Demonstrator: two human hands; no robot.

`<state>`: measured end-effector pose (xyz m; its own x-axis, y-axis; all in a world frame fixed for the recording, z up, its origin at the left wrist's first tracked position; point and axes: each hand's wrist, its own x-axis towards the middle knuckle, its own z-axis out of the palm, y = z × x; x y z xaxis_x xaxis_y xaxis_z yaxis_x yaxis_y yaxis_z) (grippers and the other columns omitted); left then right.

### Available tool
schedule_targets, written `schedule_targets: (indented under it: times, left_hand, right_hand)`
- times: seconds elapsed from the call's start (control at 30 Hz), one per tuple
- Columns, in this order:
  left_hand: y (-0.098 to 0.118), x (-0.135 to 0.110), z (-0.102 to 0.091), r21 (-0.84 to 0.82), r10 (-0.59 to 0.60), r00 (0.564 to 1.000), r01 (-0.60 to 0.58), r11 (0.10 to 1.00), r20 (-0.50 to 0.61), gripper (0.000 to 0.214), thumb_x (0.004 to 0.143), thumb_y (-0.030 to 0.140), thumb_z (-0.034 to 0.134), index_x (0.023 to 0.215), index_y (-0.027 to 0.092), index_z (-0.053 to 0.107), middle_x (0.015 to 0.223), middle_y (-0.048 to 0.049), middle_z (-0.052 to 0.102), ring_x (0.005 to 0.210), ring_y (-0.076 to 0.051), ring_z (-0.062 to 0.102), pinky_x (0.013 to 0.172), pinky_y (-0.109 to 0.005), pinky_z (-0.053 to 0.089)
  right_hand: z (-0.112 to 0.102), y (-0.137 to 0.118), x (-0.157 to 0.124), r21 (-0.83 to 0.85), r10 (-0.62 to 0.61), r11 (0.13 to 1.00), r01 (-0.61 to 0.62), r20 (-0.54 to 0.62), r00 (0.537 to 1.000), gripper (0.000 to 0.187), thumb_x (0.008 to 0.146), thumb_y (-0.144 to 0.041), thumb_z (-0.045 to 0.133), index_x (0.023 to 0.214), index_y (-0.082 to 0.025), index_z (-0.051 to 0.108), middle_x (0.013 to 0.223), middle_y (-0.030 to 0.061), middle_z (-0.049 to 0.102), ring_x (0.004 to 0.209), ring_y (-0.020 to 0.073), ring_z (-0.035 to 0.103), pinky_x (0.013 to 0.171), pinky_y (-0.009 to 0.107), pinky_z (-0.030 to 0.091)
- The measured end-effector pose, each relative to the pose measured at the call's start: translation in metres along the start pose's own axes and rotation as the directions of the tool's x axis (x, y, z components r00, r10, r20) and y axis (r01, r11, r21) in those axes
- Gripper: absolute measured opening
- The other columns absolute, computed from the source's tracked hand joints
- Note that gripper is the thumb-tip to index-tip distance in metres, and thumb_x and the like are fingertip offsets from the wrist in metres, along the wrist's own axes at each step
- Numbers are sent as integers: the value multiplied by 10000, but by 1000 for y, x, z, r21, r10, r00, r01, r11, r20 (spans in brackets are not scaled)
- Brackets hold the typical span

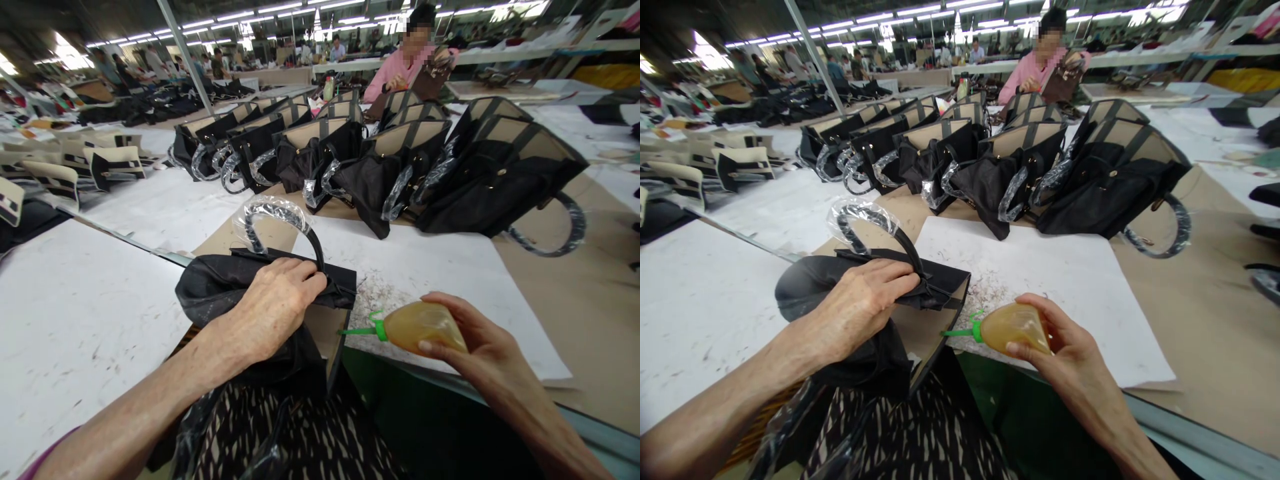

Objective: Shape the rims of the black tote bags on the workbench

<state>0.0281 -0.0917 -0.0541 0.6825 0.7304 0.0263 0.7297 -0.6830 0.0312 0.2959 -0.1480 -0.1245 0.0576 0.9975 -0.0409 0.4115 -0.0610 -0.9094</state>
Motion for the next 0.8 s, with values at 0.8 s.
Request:
schedule_targets:
  times: [0.8]
  left_hand:
    - [-2, 1, -5, -55, -7, 1000, 7, 998, 1, 223, 749, 50, 393, 875, 155, 544, 871, -48, 552, 884, -182, 503, 769, -321, 432]
  right_hand:
    - [16, 36, 20, -305, -355, 897, 321, -62, 933, 348, 763, -353, 572, 1067, -230, 457, 1021, 55, 534, 912, 203, 528, 789, 315, 420]
